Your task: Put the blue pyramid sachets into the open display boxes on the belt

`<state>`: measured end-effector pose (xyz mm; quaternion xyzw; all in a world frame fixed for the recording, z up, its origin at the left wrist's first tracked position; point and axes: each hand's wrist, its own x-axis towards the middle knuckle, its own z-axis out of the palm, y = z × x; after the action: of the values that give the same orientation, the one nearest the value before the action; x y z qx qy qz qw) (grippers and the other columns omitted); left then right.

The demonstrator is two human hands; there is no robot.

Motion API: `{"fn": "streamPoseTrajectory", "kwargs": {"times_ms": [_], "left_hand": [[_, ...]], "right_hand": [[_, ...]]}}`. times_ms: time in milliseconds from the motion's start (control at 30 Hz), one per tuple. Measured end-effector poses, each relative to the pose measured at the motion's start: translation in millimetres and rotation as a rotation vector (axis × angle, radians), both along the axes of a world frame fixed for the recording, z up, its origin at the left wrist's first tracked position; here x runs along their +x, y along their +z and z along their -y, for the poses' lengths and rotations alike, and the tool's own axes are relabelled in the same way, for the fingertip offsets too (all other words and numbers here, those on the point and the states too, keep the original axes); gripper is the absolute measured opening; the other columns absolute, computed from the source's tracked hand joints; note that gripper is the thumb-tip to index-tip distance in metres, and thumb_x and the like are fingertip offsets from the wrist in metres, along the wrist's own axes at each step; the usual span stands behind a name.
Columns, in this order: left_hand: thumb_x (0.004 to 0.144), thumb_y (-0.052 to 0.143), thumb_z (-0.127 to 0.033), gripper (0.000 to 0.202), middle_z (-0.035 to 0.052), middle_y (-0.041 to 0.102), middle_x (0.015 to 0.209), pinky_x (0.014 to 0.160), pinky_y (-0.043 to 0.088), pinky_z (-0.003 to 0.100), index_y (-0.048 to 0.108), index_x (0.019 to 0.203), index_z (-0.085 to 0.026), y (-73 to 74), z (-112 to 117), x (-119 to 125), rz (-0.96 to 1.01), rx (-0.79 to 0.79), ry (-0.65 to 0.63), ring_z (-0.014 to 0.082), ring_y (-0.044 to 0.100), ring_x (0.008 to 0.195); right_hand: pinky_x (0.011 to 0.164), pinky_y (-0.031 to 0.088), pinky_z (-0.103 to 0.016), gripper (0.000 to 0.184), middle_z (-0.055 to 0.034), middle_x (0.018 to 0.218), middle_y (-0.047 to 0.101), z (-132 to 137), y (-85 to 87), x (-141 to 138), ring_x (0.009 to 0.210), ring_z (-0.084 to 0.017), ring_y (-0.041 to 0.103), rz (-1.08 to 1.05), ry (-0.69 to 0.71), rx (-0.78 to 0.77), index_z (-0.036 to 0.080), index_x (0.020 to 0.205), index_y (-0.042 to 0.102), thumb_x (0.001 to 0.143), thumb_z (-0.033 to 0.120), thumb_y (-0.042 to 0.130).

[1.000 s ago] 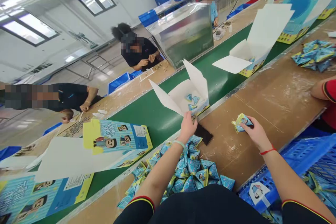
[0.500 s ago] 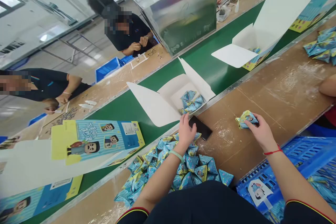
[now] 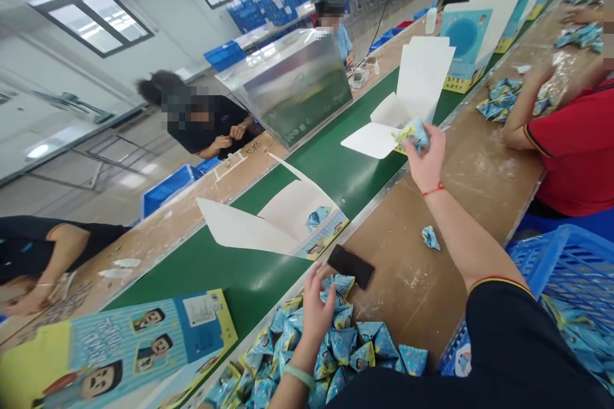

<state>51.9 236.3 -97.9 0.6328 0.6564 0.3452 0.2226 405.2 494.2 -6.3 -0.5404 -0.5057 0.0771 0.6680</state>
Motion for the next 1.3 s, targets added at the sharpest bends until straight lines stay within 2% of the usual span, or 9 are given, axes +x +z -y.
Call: {"fn": "streamPoseTrajectory", "kwargs": {"times_ms": [167, 300, 400, 500, 600, 733, 900, 1067, 1300], "left_hand": [[0.091, 0.056, -0.031, 0.027, 0.0126, 0.071, 0.124, 0.091, 0.061, 0.052, 0.075, 0.110, -0.029, -5.4, 49.3, 1.0, 0.078, -0.115, -0.043, 0.0320, 0.068, 0.117], [0.093, 0.056, -0.034, 0.025, 0.0120, 0.075, 0.113, 0.086, 0.062, 0.047, 0.076, 0.106, -0.026, 2.6, 41.3, 3.3, 0.210, -0.194, -0.021, 0.0296, 0.071, 0.107], [0.091, 0.061, -0.032, 0.027, 0.0106, 0.076, 0.110, 0.089, 0.061, 0.041, 0.074, 0.112, -0.022, 17.3, -23.0, 34.0, 0.384, -0.297, -0.127, 0.0245, 0.072, 0.100], [0.087, 0.067, -0.025, 0.045, 0.0114, 0.069, 0.132, 0.095, 0.059, 0.037, 0.066, 0.133, -0.023, 34.5, -128.2, 85.3, 0.537, -0.302, -0.207, 0.0211, 0.071, 0.105], [0.091, 0.066, -0.029, 0.069, 0.0116, 0.057, 0.150, 0.091, 0.059, 0.031, 0.043, 0.156, -0.032, 50.8, -228.1, 134.7, 0.636, -0.368, -0.120, 0.0193, 0.070, 0.112], [0.096, 0.057, -0.027, 0.053, 0.0133, 0.066, 0.139, 0.090, 0.059, 0.030, 0.054, 0.148, -0.020, 55.8, -288.7, 162.2, 0.598, -0.375, -0.045, 0.0191, 0.071, 0.110], [0.092, 0.058, -0.016, 0.032, 0.0134, 0.077, 0.115, 0.104, 0.053, 0.042, 0.075, 0.120, -0.013, 24.2, -255.4, 145.7, 0.330, -0.211, -0.008, 0.0231, 0.070, 0.105], [0.094, 0.057, -0.015, 0.032, 0.0102, 0.078, 0.111, 0.097, 0.056, 0.040, 0.076, 0.119, -0.019, -3.5, -212.0, 130.2, -0.024, 0.002, -0.199, 0.0224, 0.072, 0.100], [0.093, 0.057, -0.014, 0.032, 0.0092, 0.079, 0.103, 0.092, 0.058, 0.039, 0.077, 0.117, -0.019, -4.8, -203.3, 129.7, -0.024, 0.055, -0.194, 0.0215, 0.072, 0.093]], "right_hand": [[0.112, 0.047, -0.056, 0.060, -0.0116, 0.140, 0.043, -88.0, 53.2, 7.1, 0.142, -0.034, 0.040, 0.050, -0.114, 0.264, 0.028, 0.140, 0.047, 0.088, 0.047, 0.071], [0.111, 0.048, -0.052, 0.066, -0.0186, 0.146, 0.035, -108.5, 76.0, 5.1, 0.139, -0.031, 0.037, 0.083, -0.118, 0.281, 0.020, 0.145, 0.038, 0.096, 0.055, 0.065], [0.111, 0.048, -0.051, 0.071, -0.0218, 0.149, 0.030, -96.9, 73.9, 5.5, 0.139, -0.031, 0.036, 0.097, -0.071, 0.283, 0.015, 0.147, 0.031, 0.098, 0.056, 0.062], [0.115, 0.042, -0.053, 0.065, -0.0169, 0.150, 0.032, -75.0, 63.9, 12.9, 0.142, -0.034, 0.034, 0.082, -0.003, 0.281, 0.021, 0.148, 0.032, 0.099, 0.051, 0.062], [0.112, 0.044, -0.055, 0.062, -0.0139, 0.141, 0.042, -48.6, 55.5, 26.6, 0.133, -0.032, 0.046, 0.073, 0.012, 0.323, 0.022, 0.143, 0.042, 0.093, 0.045, 0.070], [0.106, 0.050, -0.051, 0.060, -0.0113, 0.129, 0.052, -12.9, 48.1, 47.9, 0.120, -0.027, 0.058, 0.071, -0.028, 0.321, 0.020, 0.134, 0.052, 0.083, 0.040, 0.076], [0.105, 0.050, -0.053, 0.060, -0.0126, 0.130, 0.053, 14.6, 29.9, 63.2, 0.121, -0.031, 0.059, 0.036, -0.082, 0.219, 0.020, 0.132, 0.055, 0.081, 0.041, 0.079], [0.102, 0.054, -0.052, 0.059, -0.0153, 0.131, 0.054, 18.5, 1.6, 50.5, 0.118, -0.031, 0.061, -0.025, -0.100, 0.071, 0.019, 0.132, 0.056, 0.082, 0.044, 0.077], [0.100, 0.056, -0.048, 0.056, -0.0126, 0.128, 0.055, -43.3, -3.1, 5.0, 0.124, -0.030, 0.057, 0.042, -0.049, 0.103, 0.020, 0.129, 0.059, 0.080, 0.042, 0.075]]}}
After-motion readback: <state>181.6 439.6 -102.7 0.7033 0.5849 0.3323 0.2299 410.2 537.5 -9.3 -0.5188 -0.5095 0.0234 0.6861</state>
